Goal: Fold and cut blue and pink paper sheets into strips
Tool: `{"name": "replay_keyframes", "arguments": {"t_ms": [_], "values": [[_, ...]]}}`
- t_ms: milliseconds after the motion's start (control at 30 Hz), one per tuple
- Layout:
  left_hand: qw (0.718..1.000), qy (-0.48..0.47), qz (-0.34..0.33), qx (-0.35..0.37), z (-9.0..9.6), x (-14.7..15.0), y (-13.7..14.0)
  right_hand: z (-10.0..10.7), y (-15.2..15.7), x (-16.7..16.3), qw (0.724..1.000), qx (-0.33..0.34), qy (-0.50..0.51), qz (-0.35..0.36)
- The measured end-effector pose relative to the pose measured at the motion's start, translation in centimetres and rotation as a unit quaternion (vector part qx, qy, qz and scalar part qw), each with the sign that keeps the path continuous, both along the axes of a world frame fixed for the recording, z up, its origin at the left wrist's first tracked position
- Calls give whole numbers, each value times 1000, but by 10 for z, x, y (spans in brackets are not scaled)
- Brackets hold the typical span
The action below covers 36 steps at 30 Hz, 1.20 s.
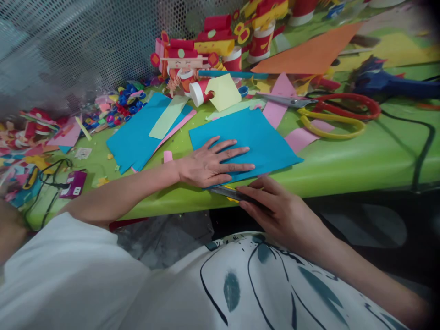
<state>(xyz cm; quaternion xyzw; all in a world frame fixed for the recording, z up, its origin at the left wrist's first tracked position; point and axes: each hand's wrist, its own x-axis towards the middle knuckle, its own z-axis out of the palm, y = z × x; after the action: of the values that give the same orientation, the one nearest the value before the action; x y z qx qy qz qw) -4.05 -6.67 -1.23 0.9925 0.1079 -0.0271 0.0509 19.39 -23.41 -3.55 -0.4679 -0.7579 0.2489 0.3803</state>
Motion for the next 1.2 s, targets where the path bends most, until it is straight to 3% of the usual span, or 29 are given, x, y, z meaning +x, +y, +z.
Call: {"name": "replay_keyframes", "arguments": {"t_ms": [433,633,733,867,1033,1200], "values": [[1000,1,0,2,0,-1,1,0,0,-1,999,-31,20,30],[1000,-2,-2,-8,-1,-3,1,19,-10,45,997,-77,23,23],[1000,-2,0,-6,-1,-3,0,27,-16,84,996,-31,24,-79],[999,-12,-6,41,6,-2,-3,32,-11,121,968,48,-30,-245],[995,-31,26,87,21,2,-11,31,20,136,962,75,-78,-250],[991,-1,49,122,31,8,-24,17,62,139,962,142,-77,-222]]}}
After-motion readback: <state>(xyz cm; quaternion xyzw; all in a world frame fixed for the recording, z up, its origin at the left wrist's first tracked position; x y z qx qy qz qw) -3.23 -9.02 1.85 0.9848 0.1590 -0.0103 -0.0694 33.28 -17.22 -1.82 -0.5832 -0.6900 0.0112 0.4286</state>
